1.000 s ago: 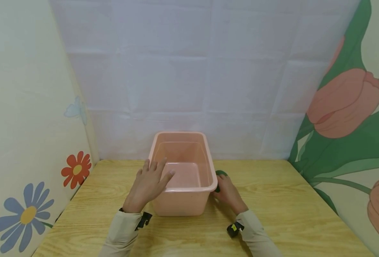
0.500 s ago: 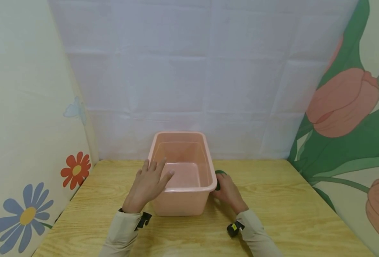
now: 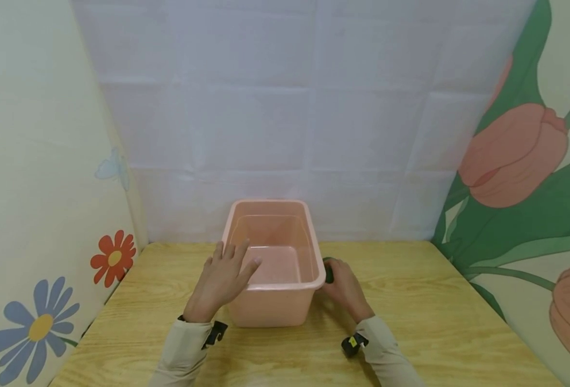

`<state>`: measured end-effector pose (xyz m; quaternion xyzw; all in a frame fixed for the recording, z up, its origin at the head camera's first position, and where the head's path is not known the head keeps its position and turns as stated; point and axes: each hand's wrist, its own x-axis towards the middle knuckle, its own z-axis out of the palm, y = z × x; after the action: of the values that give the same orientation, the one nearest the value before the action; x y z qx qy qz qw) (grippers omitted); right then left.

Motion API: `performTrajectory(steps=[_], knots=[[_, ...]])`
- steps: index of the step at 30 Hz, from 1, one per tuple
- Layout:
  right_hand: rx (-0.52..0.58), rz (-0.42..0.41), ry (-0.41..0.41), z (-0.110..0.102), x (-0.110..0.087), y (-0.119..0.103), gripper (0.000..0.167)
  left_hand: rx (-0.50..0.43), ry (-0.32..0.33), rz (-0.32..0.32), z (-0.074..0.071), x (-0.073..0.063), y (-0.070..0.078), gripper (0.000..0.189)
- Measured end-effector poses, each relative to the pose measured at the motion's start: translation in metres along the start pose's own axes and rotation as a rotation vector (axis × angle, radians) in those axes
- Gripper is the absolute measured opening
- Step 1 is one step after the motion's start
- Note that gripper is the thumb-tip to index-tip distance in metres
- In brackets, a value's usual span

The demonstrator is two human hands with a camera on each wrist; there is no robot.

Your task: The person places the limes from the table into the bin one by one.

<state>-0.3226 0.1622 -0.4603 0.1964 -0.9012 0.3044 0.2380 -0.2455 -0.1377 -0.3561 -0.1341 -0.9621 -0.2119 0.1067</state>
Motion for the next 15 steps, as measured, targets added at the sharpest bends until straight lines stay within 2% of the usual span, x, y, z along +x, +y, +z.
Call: performTrajectory(steps=[15], knots=[[0.036, 0.109, 0.055, -0.0023, 0.0017, -0.0023, 0.041, -0.012, 0.004, 0.003, -0.0007, -0.0015, -0.0006, 0.069]])
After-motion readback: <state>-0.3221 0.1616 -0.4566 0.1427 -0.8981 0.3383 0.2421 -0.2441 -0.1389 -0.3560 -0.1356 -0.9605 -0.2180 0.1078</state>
